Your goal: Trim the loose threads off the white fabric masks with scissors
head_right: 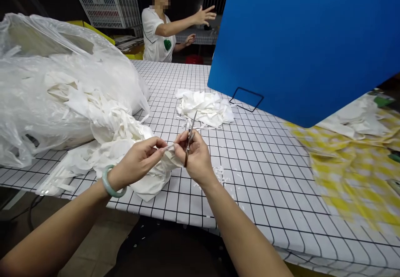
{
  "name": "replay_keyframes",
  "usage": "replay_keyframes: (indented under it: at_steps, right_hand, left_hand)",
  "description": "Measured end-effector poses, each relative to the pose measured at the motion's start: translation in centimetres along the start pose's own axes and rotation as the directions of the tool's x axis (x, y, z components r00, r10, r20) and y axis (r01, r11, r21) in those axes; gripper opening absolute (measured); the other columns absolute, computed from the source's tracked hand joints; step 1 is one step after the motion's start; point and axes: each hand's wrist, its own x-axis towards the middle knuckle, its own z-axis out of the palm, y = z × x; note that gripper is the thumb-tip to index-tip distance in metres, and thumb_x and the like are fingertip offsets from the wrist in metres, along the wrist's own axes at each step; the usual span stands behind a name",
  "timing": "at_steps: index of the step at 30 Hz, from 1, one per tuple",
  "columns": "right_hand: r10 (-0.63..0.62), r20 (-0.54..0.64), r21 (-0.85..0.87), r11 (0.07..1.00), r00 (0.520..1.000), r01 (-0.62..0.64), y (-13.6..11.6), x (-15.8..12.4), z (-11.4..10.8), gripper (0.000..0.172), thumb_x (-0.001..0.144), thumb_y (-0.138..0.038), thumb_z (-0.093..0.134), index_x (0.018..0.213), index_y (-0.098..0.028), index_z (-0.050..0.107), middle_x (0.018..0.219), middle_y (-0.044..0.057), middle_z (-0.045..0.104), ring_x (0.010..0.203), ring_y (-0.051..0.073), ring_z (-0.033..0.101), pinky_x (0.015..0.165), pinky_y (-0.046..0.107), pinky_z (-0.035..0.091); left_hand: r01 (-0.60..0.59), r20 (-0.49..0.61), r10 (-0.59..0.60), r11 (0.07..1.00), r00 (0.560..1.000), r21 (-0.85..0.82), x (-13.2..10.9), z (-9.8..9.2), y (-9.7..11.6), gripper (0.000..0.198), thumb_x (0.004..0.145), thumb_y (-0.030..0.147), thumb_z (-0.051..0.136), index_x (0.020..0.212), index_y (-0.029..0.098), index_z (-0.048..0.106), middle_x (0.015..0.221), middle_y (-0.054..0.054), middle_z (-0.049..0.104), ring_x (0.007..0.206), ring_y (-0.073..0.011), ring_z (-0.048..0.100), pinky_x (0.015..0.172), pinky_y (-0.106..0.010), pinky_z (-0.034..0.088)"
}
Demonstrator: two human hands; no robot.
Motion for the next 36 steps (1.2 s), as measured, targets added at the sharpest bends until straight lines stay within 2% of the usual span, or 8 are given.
replay_keyframes:
  at_steps: [4,9,12,17,22,26,30,36]
  right_hand:
    - [-0.008,0.104,0.08,0.997,0.995,0.0,-2.1,1.4,0.4,0.033,0.075,-0.031,0.073,0.087,-0.026,0.043,0.089,-0.001,0.058,0.073,0.014,0.054,0.065,0.03,0.048]
    - [-0.032,0.27,0.217,0.976,0.962,-0.028,-2.8,1.4,1.0,0.037,0.075,-0.034,0.081,0.086,-0.025,0.046,0.091,0.0,0.06,0.085,0.017,0.059,0.078,0.033,0.051]
    - [0.113,0.406,0.261,0.936,0.907,-0.234,-0.3,-0.3,1.8,0.038,0.074,-0.038,0.084,0.082,-0.024,0.05,0.083,-0.001,0.057,0.079,0.016,0.058,0.079,0.033,0.051]
    - [0.272,0.316,0.387,0.837,0.909,-0.386,3.8,-3.8,3.5,0.046,0.069,-0.056,0.084,0.083,-0.023,0.055,0.078,-0.002,0.055,0.079,0.017,0.058,0.079,0.034,0.051]
    - [0.294,0.144,-0.121,0.953,0.945,-0.278,3.2,-6.5,0.6,0.04,0.076,-0.053,0.079,0.091,-0.024,0.055,0.091,0.002,0.06,0.089,0.022,0.059,0.084,0.039,0.049]
    - [0.144,0.048,-0.623,0.778,0.988,-0.083,1.1,-8.4,-3.0,0.036,0.078,-0.054,0.076,0.091,-0.023,0.061,0.096,0.006,0.065,0.095,0.027,0.056,0.088,0.045,0.045]
    - [0.068,0.067,-0.77,0.638,0.995,0.008,-0.1,-9.9,-4.9,0.038,0.078,-0.057,0.076,0.08,-0.022,0.062,0.076,0.003,0.065,0.081,0.023,0.052,0.078,0.041,0.042]
    - [0.064,0.058,-0.774,0.633,0.996,0.004,-0.5,-11.0,-5.5,0.045,0.078,-0.059,0.075,0.065,-0.021,0.054,0.059,-0.001,0.059,0.066,0.017,0.049,0.073,0.036,0.038]
  left_hand:
    - [0.059,0.219,-0.04,0.995,0.975,-0.083,-0.9,-2.8,3.0,0.024,0.097,0.031,0.054,0.084,0.016,0.066,0.069,0.0,0.056,0.061,-0.0116,0.049,0.055,-0.023,0.042]
    - [0.127,0.259,-0.056,0.955,0.964,-0.267,-2.0,-4.9,5.1,0.026,0.099,0.032,0.054,0.081,0.016,0.065,0.064,0.002,0.047,0.055,-0.0092,0.041,0.047,-0.021,0.036]
    - [0.087,0.209,-0.018,0.943,0.978,-0.322,-2.7,-4.3,4.3,0.026,0.1,0.032,0.054,0.084,0.017,0.068,0.073,-0.002,0.053,0.065,-0.012,0.051,0.058,-0.023,0.046]
    - [-0.101,0.003,0.113,0.898,0.994,-0.428,-3.3,0.1,1.5,0.027,0.1,0.03,0.054,0.083,0.017,0.07,0.109,-0.01,0.06,0.107,-0.0224,0.058,0.095,-0.036,0.051]
    - [-0.113,-0.174,0.031,0.869,0.984,-0.482,-3.9,4.8,-1.0,0.03,0.103,0.032,0.047,0.084,0.018,0.066,0.095,-0.009,0.054,0.103,-0.0218,0.055,0.078,-0.031,0.052]
    - [-0.17,-0.242,0.096,0.936,0.966,-0.307,-4.4,6.9,-1.4,0.026,0.104,0.026,0.043,0.093,0.018,0.066,0.105,-0.009,0.052,0.109,-0.0212,0.052,0.083,-0.031,0.05]
    - [-0.23,-0.219,0.176,0.941,0.96,-0.248,-4.4,8.5,-1.3,0.024,0.104,0.019,0.043,0.09,0.019,0.062,0.096,-0.007,0.053,0.116,-0.0213,0.048,0.095,-0.034,0.046]
    - [-0.21,-0.146,0.175,0.938,0.974,-0.275,-4.5,9.9,-1.7,0.022,0.103,0.02,0.041,0.089,0.02,0.057,0.097,-0.007,0.05,0.115,-0.0225,0.046,0.094,-0.036,0.046]
